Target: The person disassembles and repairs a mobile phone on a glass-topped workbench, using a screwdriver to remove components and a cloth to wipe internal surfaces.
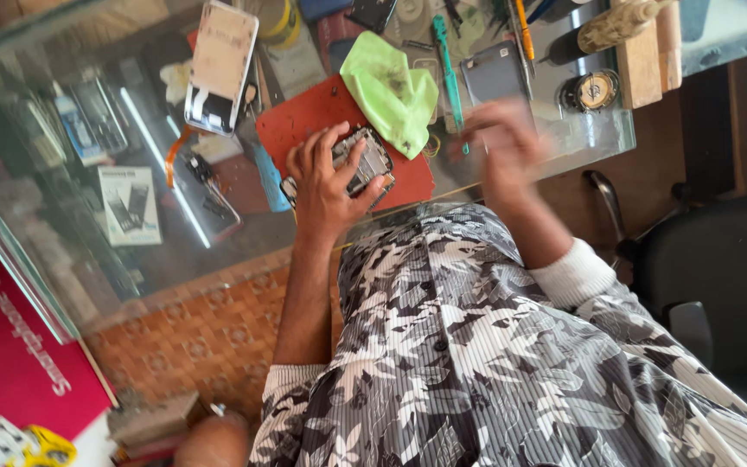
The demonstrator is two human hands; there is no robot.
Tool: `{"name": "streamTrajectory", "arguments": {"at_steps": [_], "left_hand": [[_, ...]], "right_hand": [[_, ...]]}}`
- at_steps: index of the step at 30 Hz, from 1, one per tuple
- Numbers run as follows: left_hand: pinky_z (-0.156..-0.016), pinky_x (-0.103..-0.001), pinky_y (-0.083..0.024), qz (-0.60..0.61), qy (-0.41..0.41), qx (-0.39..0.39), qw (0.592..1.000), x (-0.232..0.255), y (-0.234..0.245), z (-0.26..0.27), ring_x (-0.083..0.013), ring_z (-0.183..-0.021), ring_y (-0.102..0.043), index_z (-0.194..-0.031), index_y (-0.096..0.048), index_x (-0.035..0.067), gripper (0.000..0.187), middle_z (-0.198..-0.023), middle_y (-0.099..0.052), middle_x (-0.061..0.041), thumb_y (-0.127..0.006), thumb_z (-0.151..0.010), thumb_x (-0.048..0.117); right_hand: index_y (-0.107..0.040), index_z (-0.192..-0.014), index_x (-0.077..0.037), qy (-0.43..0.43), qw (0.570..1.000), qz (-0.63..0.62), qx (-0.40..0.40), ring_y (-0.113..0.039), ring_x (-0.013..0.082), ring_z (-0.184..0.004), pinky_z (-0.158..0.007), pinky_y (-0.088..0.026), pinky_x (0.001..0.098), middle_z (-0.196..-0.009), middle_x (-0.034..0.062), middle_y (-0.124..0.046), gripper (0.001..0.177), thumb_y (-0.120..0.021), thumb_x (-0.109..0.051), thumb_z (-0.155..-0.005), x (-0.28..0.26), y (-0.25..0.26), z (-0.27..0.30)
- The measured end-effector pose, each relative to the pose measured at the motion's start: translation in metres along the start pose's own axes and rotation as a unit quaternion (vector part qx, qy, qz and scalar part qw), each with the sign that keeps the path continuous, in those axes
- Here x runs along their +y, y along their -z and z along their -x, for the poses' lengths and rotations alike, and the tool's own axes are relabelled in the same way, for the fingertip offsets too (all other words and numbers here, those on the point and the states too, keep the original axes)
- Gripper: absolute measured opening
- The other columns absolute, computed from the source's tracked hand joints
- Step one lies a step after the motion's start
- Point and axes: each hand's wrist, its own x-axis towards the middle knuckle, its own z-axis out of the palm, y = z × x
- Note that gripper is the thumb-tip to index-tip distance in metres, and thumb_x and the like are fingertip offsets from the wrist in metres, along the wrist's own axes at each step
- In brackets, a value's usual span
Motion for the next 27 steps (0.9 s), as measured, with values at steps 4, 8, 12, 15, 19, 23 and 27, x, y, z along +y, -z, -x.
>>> {"name": "streamTrajectory", "arguments": {"at_steps": [4,8,12,15,19,23,27], "left_hand": [[-0.112,-0.059,-0.029,0.001,-0.014,-0.012,1.000,-0.003,-0.001,-0.001,-0.0322,-0.136,-0.046,-0.125,-0.072,0.008,0.051,-0.147,-0.051,-0.010,-0.073,-0.093,0.047],[-0.112,-0.060,-0.028,-0.003,-0.038,-0.014,0.999,-0.006,0.001,0.000,-0.0334,-0.137,-0.046,-0.127,-0.071,0.007,0.052,-0.151,-0.049,-0.011,-0.071,-0.095,0.048],[-0.111,-0.060,-0.029,0.015,-0.043,-0.017,0.999,-0.008,0.004,-0.004,-0.0342,-0.137,-0.046,-0.127,-0.071,0.006,0.053,-0.153,-0.048,-0.013,-0.071,-0.096,0.049],[-0.112,-0.060,-0.029,0.017,-0.042,-0.019,0.999,-0.007,0.003,-0.002,-0.0343,-0.138,-0.045,-0.129,-0.071,0.007,0.053,-0.155,-0.047,-0.012,-0.069,-0.097,0.050],[-0.113,-0.061,-0.028,0.018,-0.035,-0.028,0.999,-0.010,0.001,0.002,-0.0358,-0.140,-0.043,-0.132,-0.069,0.007,0.056,-0.156,-0.044,-0.014,-0.066,-0.100,0.053],[-0.115,-0.060,-0.027,0.025,-0.037,-0.032,0.999,-0.013,0.000,0.002,-0.0363,-0.142,-0.041,-0.135,-0.068,0.006,0.059,-0.159,-0.040,-0.015,-0.063,-0.103,0.055],[-0.116,-0.060,-0.026,0.034,-0.025,-0.029,0.999,-0.012,0.001,0.000,-0.0361,-0.142,-0.041,-0.133,-0.070,0.006,0.058,-0.160,-0.040,-0.015,-0.067,-0.101,0.054]], "right_hand": [[-0.070,-0.110,0.005,0.066,0.974,0.139,0.166,-0.067,0.0157,-0.081,-0.071,-0.056,0.0298,-0.101,0.0120,-0.068,0.012,-0.062,-0.001,-0.102,-0.030,0.065,-0.012],[-0.069,-0.110,0.006,0.097,0.908,0.347,0.215,-0.069,0.0180,-0.086,-0.075,-0.058,0.0318,-0.105,0.0141,-0.069,0.011,-0.066,-0.001,-0.102,-0.052,0.076,-0.029],[-0.068,-0.110,0.007,0.110,0.899,0.398,0.149,-0.070,0.0203,-0.092,-0.078,-0.060,0.0338,-0.108,0.0163,-0.069,0.011,-0.069,-0.001,-0.103,-0.066,0.063,-0.050],[-0.067,-0.110,0.008,0.131,0.969,0.209,0.026,-0.072,0.0221,-0.096,-0.081,-0.061,0.0353,-0.111,0.0179,-0.069,0.012,-0.071,-0.002,-0.103,-0.064,0.034,-0.063],[-0.067,-0.112,0.006,0.031,0.989,-0.080,-0.118,-0.075,0.0215,-0.099,-0.086,-0.065,0.0354,-0.110,0.0147,-0.071,0.014,-0.070,0.001,-0.100,-0.040,-0.050,-0.026],[-0.072,-0.112,0.009,0.066,0.974,0.181,-0.122,-0.076,0.0220,-0.095,-0.082,-0.061,0.0311,-0.101,0.0154,-0.071,0.021,-0.062,0.011,-0.093,-0.025,-0.061,-0.007],[-0.073,-0.107,0.007,0.071,0.969,0.206,-0.114,-0.072,0.0205,-0.086,-0.074,-0.056,0.0291,-0.099,0.0161,-0.072,0.018,-0.065,0.012,-0.092,-0.009,-0.061,-0.005]]}}
